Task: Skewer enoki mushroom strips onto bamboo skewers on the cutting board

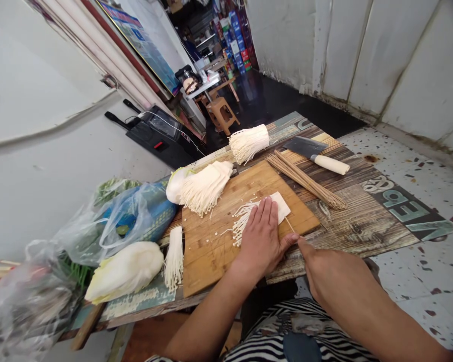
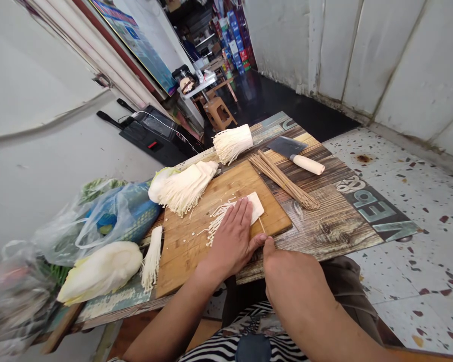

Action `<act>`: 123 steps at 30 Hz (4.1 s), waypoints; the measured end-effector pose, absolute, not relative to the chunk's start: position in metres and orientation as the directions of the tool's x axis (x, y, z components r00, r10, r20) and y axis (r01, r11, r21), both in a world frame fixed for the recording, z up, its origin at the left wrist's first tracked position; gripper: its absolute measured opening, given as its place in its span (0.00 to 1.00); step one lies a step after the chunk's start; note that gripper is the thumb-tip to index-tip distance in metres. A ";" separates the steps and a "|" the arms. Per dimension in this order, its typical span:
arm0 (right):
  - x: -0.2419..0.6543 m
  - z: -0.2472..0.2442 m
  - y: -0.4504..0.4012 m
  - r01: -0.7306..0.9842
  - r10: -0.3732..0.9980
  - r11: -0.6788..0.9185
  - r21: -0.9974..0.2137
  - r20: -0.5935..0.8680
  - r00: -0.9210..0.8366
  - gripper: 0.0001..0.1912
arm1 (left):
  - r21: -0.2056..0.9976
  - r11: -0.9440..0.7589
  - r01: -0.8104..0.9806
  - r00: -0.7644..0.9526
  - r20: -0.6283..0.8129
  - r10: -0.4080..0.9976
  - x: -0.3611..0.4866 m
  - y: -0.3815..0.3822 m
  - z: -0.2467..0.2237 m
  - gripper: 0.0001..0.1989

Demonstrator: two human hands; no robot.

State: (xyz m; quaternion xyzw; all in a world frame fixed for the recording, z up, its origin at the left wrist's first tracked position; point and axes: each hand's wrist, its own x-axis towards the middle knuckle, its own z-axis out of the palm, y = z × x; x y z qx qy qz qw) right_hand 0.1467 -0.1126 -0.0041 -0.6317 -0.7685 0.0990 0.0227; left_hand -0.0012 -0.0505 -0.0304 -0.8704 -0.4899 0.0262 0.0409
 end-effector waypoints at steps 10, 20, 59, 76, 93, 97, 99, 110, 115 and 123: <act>0.143 -0.001 -0.107 0.965 0.936 0.161 -0.207 -0.279 -0.216 0.27 | -0.081 -0.522 0.849 0.526 0.039 0.850 -0.003 -0.049 -0.035 0.38; 0.140 0.004 -0.094 0.960 0.950 0.137 -0.244 -0.243 -0.198 0.19 | -0.019 -0.498 0.867 0.498 0.008 0.867 -0.001 -0.049 -0.032 0.31; 0.147 -0.028 -0.100 0.947 0.985 0.143 -0.286 -0.049 -0.164 0.21 | -0.046 -0.442 0.896 0.441 -0.036 0.897 -0.002 -0.042 -0.025 0.38; 0.166 -0.078 -0.135 0.868 0.877 0.387 -0.311 0.416 -0.242 0.22 | -0.006 -0.506 0.863 0.505 -0.055 0.862 -0.007 -0.034 -0.022 0.35; 0.173 -0.072 -0.133 0.865 0.859 0.435 -0.250 0.405 -0.314 0.22 | 0.027 -0.528 0.849 0.529 -0.034 0.848 -0.011 -0.032 -0.023 0.31; 0.181 -0.057 -0.123 0.773 0.890 0.439 -0.457 0.339 -0.305 0.22 | 0.021 -0.535 0.845 0.535 -0.018 0.845 -0.013 -0.032 -0.025 0.31; 0.183 -0.050 -0.119 0.726 0.926 0.377 -0.575 0.252 -0.281 0.21 | 0.019 -0.534 0.846 0.534 -0.007 0.846 -0.012 -0.032 -0.026 0.31; 0.195 -0.070 -0.122 0.609 0.956 0.288 -0.739 0.190 -0.222 0.20 | 0.044 -0.510 0.859 0.512 -0.056 0.857 -0.008 -0.034 -0.019 0.30; 0.193 -0.059 -0.122 0.619 0.950 0.306 -0.723 0.191 -0.246 0.21 | 0.040 -0.539 0.841 0.541 -0.062 0.839 -0.012 -0.033 -0.019 0.30; 0.192 -0.058 -0.121 0.677 0.909 0.415 -0.608 0.306 -0.282 0.20 | 0.031 -0.551 0.834 0.552 -0.045 0.833 -0.012 -0.034 -0.019 0.29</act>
